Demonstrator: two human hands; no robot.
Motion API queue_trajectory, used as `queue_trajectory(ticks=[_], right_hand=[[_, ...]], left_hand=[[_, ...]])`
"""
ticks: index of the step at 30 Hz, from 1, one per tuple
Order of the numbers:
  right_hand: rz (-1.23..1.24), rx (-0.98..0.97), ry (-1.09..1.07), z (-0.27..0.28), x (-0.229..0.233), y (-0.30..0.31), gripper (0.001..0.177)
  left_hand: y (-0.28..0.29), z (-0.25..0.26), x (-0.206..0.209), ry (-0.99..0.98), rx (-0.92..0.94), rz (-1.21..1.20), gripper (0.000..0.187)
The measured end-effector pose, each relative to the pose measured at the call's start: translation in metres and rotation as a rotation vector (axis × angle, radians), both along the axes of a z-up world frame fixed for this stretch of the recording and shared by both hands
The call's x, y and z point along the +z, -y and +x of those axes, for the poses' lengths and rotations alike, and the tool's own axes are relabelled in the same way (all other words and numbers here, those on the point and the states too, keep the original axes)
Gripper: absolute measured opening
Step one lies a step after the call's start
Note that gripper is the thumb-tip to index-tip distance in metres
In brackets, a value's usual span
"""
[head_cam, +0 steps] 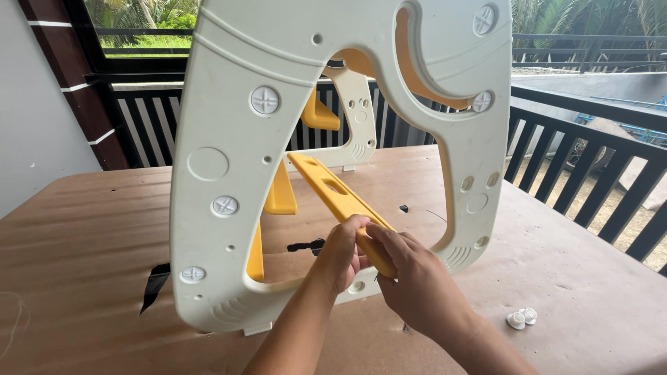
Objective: The person assembles a small plastic children's chair by hand. They insert and tighten multiple white plastic fasteners into pre-drilled holes on the white side frames, attach yellow crossbars, and then fit the yellow seat and backrest into place.
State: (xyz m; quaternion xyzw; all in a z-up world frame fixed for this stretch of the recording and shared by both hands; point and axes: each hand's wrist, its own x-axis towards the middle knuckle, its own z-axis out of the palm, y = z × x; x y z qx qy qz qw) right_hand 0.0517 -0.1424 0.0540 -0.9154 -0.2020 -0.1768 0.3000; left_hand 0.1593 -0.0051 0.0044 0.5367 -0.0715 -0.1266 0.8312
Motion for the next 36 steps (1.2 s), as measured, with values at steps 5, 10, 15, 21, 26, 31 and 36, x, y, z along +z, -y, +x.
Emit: queue_trajectory(ticks=[5,10,15,21,26,31,36], right_hand=[[-0.26,0.128,0.528,0.021,-0.024,0.005,0.056],[-0.294,0.206,0.332,0.045,-0.03,0.011,0.052],[-0.367,0.159,0.158,0.061,-0.034,0.005,0.055],[-0.398,0.179,0.27,0.077,-0.063,0.007,0.058],[-0.485,0.134,0.293,0.066,-0.054,-0.003,0.058],[-0.314,0.189,0.527,0.075,-0.073,0.019,0.04],[-0.196,0.153,0.761,0.059,-0.055,0.073,0.028]], left_hand=[[-0.017,0.015,-0.011,-0.038,0.046,-0.099,0.045],[-0.022,0.023,-0.007,-0.098,0.088,0.056,0.04],[-0.03,0.033,-0.01,-0.164,0.113,0.258,0.038],[-0.04,0.06,-0.039,-0.256,0.106,0.112,0.034],[-0.042,0.06,-0.043,-0.181,0.128,0.145,0.032],[-0.04,0.037,-0.026,-0.035,0.175,0.081,0.034],[-0.041,-0.001,-0.006,0.347,0.184,0.306,0.056]])
